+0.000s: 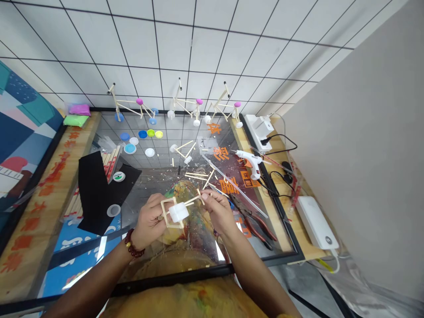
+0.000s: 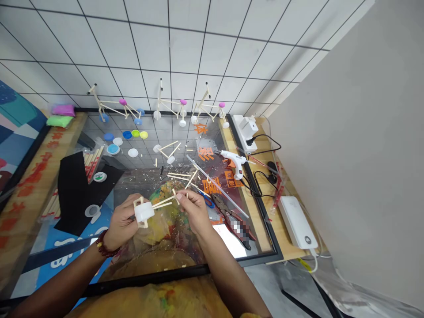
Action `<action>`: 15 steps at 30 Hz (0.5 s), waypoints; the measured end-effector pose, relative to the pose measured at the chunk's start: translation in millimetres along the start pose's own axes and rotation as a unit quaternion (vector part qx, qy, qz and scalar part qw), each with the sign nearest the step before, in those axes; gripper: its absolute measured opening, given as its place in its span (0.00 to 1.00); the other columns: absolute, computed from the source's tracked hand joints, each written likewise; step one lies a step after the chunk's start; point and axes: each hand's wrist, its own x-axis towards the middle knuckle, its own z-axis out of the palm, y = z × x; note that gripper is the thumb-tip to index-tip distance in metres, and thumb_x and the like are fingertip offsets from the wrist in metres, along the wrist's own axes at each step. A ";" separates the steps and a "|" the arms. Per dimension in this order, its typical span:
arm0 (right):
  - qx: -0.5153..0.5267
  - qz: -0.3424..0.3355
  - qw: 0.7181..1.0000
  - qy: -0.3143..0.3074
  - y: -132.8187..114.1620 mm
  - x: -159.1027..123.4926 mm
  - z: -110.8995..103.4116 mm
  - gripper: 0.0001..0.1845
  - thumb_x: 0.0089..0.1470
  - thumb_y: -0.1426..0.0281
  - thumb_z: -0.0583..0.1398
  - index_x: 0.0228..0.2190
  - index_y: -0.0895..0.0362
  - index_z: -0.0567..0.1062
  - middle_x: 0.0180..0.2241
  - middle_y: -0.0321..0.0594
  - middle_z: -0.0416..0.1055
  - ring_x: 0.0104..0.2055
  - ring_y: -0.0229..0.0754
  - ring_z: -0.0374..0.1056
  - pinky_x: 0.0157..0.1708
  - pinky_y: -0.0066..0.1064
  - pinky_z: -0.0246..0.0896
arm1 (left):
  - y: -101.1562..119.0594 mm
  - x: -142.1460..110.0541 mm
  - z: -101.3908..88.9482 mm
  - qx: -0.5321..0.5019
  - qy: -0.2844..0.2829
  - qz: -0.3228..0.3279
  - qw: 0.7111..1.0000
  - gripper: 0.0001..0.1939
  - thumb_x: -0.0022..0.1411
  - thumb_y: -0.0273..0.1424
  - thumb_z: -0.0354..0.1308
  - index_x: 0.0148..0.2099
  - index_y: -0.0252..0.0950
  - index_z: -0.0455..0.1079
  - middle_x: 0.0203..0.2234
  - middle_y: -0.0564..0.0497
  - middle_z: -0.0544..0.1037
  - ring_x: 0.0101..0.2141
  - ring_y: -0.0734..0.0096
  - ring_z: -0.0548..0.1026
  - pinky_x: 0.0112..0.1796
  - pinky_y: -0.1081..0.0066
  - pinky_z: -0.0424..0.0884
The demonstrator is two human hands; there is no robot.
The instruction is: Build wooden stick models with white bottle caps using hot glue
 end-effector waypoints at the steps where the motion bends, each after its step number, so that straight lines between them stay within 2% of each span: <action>1: -0.002 -0.003 1.000 0.002 0.3 0.0 -0.1 0.16 0.38 0.56 0.71 0.26 0.54 0.82 0.19 0.32 0.67 0.21 0.33 0.53 0.23 0.28 0.51 | 0.0 0.0 0.3 -0.001 0.002 0.000 1.000 0.09 0.64 0.29 0.57 0.32 0.38 0.75 0.30 0.47 0.81 0.31 0.67 0.74 0.37 0.65 0.69; 5: -0.031 -0.025 0.999 0.007 2.2 0.2 -1.0 0.15 0.40 0.56 0.71 0.25 0.54 0.82 0.16 0.30 0.61 0.21 0.33 0.51 0.22 0.28 0.47 | 0.6 0.3 1.4 -0.010 0.012 0.001 1.000 0.06 0.63 0.30 0.58 0.34 0.38 0.76 0.28 0.49 0.80 0.31 0.67 0.73 0.36 0.66 0.68; 8: -0.044 -0.034 0.998 0.010 3.4 0.8 -2.2 0.17 0.41 0.54 0.71 0.26 0.55 0.82 0.16 0.30 0.61 0.21 0.33 0.51 0.23 0.28 0.47 | 0.9 0.5 1.8 -0.015 0.017 0.003 1.000 0.06 0.63 0.30 0.58 0.34 0.38 0.76 0.28 0.49 0.79 0.31 0.67 0.73 0.36 0.66 0.68; 12: -0.024 -0.036 0.999 -0.006 3.0 1.0 -3.3 0.21 0.48 0.50 0.66 0.31 0.56 0.83 0.16 0.30 0.59 0.20 0.33 0.49 0.24 0.29 0.48 | 1.3 0.4 1.2 -0.011 0.027 0.000 1.000 0.08 0.63 0.30 0.58 0.31 0.38 0.75 0.28 0.49 0.79 0.31 0.68 0.73 0.36 0.66 0.67; 15: -0.044 -0.037 0.998 -0.013 1.9 0.1 -3.3 0.20 0.46 0.51 0.67 0.29 0.56 0.82 0.16 0.30 0.58 0.21 0.33 0.49 0.23 0.28 0.47 | 1.7 0.1 0.5 -0.002 0.027 -0.008 1.000 0.08 0.63 0.29 0.58 0.31 0.38 0.75 0.28 0.49 0.79 0.31 0.67 0.73 0.36 0.65 0.68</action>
